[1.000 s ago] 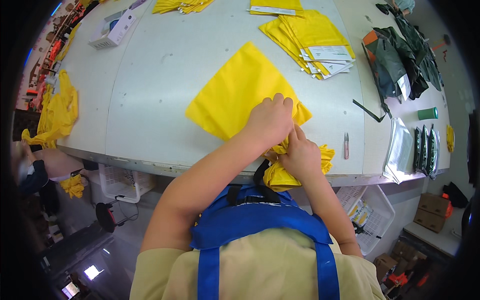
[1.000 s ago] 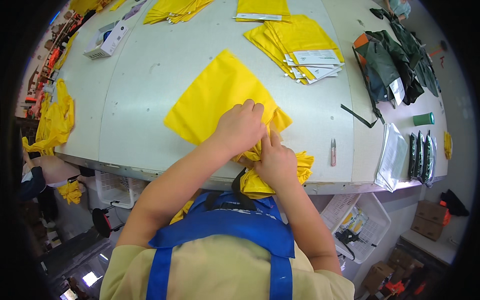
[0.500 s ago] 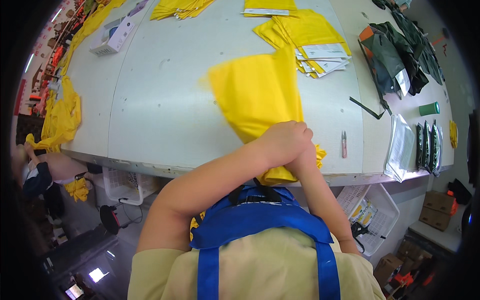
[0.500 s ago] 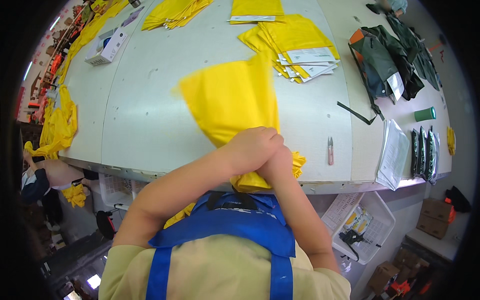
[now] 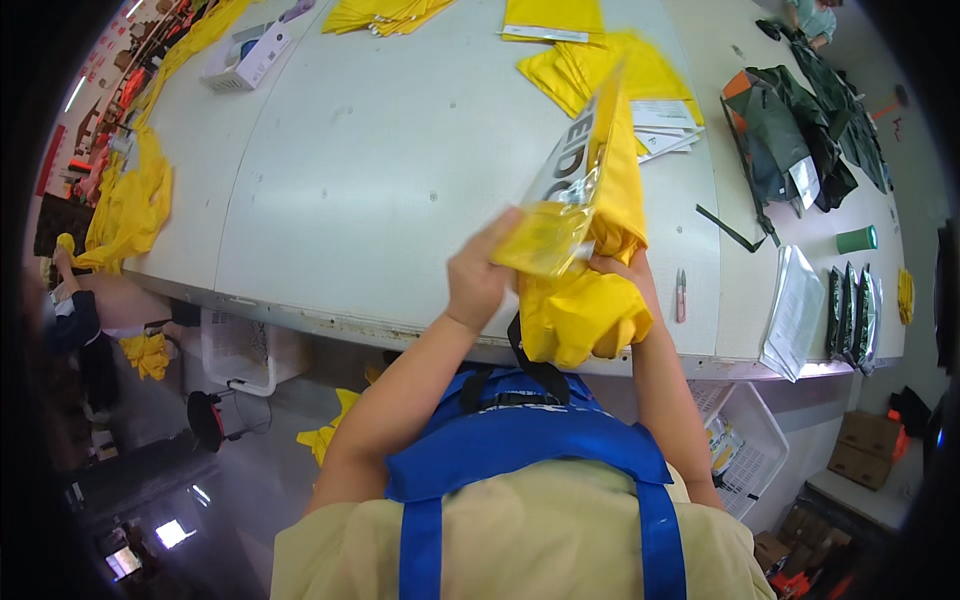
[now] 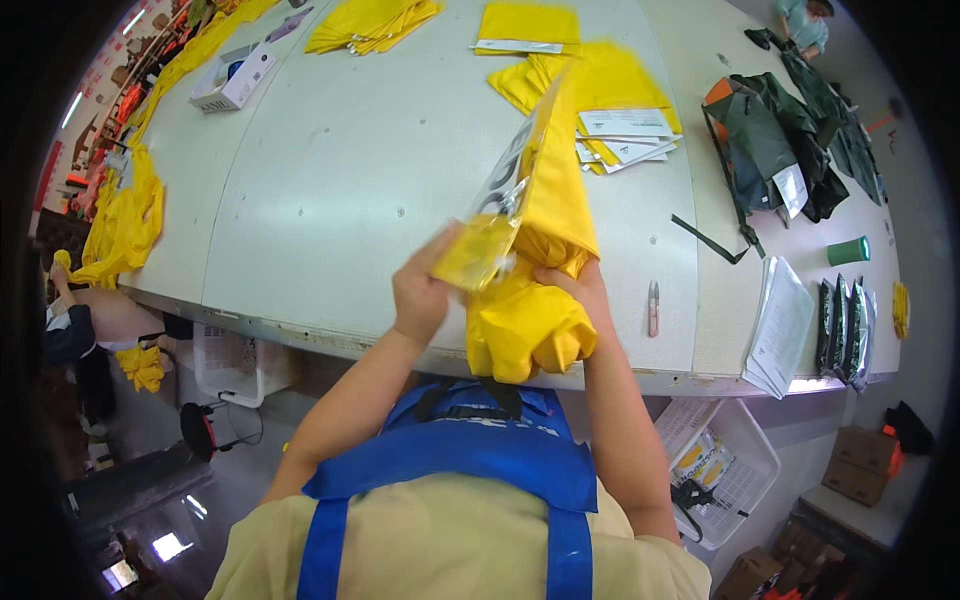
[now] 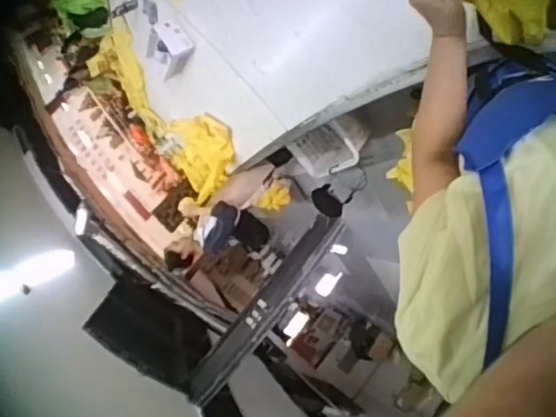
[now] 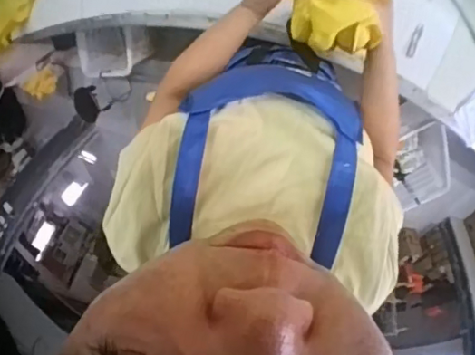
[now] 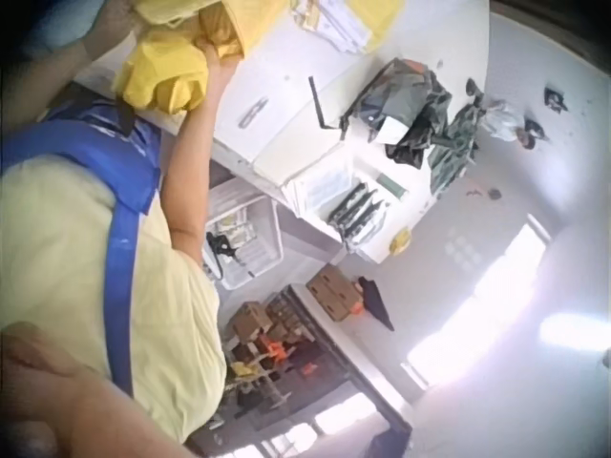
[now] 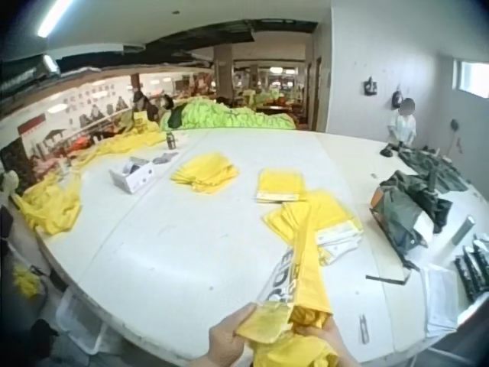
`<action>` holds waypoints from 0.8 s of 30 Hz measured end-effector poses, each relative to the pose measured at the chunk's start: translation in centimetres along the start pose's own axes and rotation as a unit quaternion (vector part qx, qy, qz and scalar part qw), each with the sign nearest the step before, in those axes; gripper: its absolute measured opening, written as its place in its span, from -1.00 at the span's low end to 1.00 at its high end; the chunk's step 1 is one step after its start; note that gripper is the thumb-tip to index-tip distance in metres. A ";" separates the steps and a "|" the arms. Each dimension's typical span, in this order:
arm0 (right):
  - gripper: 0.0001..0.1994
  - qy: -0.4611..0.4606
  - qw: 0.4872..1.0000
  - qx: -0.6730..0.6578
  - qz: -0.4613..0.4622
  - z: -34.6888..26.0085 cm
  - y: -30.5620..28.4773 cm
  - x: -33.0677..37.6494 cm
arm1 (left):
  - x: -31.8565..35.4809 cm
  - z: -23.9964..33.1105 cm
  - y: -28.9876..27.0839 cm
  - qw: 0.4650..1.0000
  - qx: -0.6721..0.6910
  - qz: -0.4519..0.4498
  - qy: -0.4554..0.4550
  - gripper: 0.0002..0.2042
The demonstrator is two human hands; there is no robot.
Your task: The person folds a yellow raincoat on a table, aligns the edges, and places it into a clear plastic bag. They then use scissors to trim a tag or excess material from the folded item before sealing the bag.
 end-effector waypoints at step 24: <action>-0.66 0.013 0.976 -0.218 -0.014 -1.3 7.6 1.3 | 2.6 -0.8 -4.6 0.987 0.129 -0.071 -0.058 -0.57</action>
Point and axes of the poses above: each hand's wrist, its own x-axis away from the middle knuckle, its own y-axis out of the palm, z = x × y, the point moved 5 cm from there along -x, towards the middle knuckle, and after that the axes turned 2 degrees about -y, right-handed, at the moved point
